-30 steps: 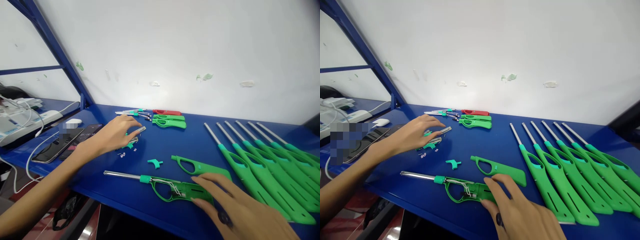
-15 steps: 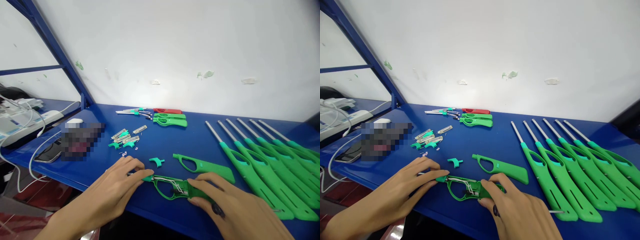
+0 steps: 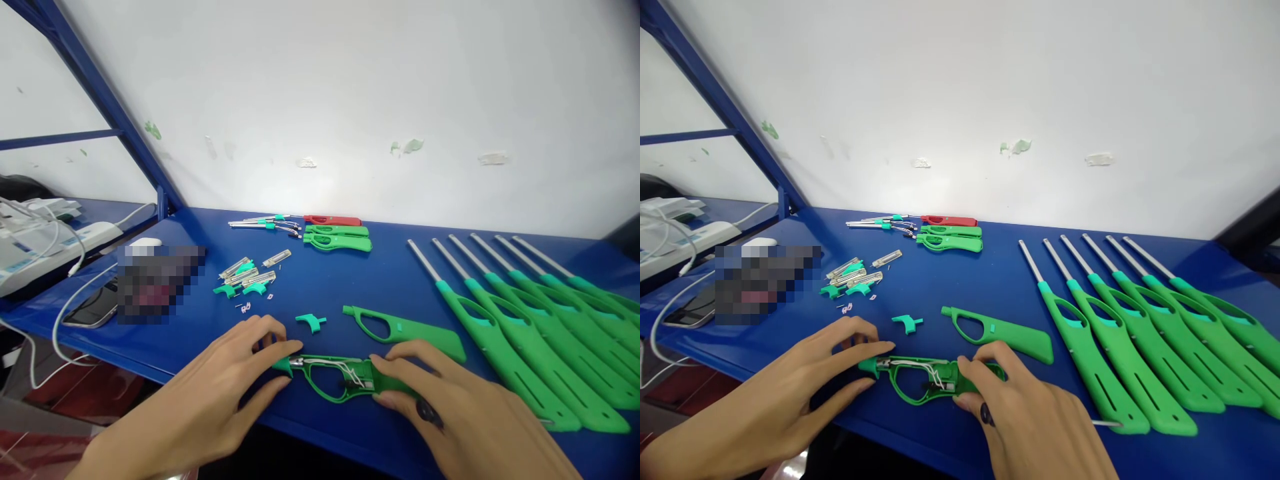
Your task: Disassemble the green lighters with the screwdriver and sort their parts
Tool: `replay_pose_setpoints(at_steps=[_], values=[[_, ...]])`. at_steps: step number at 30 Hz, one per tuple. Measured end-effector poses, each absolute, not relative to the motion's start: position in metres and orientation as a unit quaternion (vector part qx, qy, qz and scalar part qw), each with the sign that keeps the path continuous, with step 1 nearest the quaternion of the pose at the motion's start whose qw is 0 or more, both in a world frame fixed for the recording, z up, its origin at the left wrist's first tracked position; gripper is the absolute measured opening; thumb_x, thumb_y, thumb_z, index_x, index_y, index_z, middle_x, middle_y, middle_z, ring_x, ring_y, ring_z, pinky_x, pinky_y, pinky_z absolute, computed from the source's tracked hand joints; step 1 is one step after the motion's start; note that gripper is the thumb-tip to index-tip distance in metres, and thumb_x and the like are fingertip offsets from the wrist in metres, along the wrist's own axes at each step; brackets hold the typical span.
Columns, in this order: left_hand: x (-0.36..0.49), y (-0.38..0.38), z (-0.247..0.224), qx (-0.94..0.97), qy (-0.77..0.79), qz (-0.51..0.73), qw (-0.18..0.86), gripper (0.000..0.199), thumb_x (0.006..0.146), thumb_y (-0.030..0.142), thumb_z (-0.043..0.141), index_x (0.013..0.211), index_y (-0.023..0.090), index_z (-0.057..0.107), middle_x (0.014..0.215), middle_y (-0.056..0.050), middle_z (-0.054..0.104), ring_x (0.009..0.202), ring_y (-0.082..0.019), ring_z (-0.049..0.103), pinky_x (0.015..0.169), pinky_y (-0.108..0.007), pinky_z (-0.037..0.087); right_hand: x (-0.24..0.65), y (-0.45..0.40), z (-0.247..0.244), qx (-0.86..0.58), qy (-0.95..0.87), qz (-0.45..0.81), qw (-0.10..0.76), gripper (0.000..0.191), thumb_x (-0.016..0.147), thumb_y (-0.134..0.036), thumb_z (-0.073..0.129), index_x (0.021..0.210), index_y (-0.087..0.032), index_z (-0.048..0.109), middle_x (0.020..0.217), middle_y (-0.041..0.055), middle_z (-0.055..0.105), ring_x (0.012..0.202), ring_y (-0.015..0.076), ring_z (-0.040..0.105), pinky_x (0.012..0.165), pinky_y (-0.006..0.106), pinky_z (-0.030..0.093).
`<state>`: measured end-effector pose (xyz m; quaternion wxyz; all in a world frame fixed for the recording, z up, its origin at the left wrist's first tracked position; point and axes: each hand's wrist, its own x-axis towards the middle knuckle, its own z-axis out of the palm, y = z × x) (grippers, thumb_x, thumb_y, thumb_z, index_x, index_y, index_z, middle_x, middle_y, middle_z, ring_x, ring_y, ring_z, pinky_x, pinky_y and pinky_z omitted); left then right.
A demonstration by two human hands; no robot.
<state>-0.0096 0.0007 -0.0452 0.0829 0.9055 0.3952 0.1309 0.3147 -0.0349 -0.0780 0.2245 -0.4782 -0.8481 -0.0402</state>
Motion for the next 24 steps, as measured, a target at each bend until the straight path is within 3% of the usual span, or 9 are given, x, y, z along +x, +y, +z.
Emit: replay_pose_setpoints(at_steps=[4,13,16,20,24], values=[[-0.011,0.004,-0.051,0.911,0.37,0.149,0.103,0.031,0.117,0.02,0.043,0.137,0.029,0.064,0.126,-0.006,0.065,0.109,-0.02,0.068,0.093,-0.03,0.056,0.314,-0.034,-0.077,-0.482,-0.845,-0.031,0.231,0.038,0.111,-0.023,0.041,0.12,-0.032,0.077,0.114,-0.0017,0.079,0.051,0.0065,0.07,0.05,0.013,0.057],[-0.014,-0.002,-0.051,0.911,0.388,0.094,0.106,0.039,0.116,0.015,0.04,0.148,0.032,0.053,0.134,-0.006,0.062,0.118,-0.023,0.063,0.104,-0.035,0.049,0.318,-0.037,-0.086,-0.517,-0.835,0.018,0.185,0.03,0.104,-0.028,0.06,0.128,-0.041,0.073,0.123,-0.0046,0.076,0.056,0.0098,0.073,0.047,0.018,0.058],[-0.014,-0.003,-0.047,0.914,0.388,0.084,0.08,0.055,0.11,0.005,0.037,0.154,0.034,0.052,0.136,-0.008,0.059,0.117,-0.023,0.064,0.098,-0.033,0.052,0.319,-0.038,-0.087,-0.52,-0.833,0.028,0.187,0.032,0.103,-0.028,0.063,0.13,-0.043,0.071,0.124,-0.0066,0.075,0.057,0.0097,0.074,0.045,0.019,0.058],[-0.014,-0.003,-0.046,0.93,0.359,0.079,0.02,0.089,0.09,-0.009,0.034,0.163,0.039,0.047,0.131,-0.008,0.059,0.112,-0.023,0.067,0.091,-0.031,0.055,0.319,-0.036,-0.089,-0.521,-0.83,0.037,0.195,0.033,0.101,-0.027,0.066,0.129,-0.043,0.071,0.124,-0.0068,0.074,0.061,0.0102,0.075,0.044,0.019,0.057],[-0.014,-0.005,-0.045,0.93,0.361,0.067,0.006,0.101,0.082,-0.012,0.037,0.167,0.042,0.042,0.135,-0.008,0.059,0.118,-0.025,0.065,0.095,-0.034,0.056,0.318,-0.036,-0.089,-0.522,-0.832,0.04,0.186,0.038,0.101,-0.026,0.067,0.134,-0.044,0.069,0.126,-0.0056,0.075,0.061,0.01,0.075,0.047,0.018,0.057]])
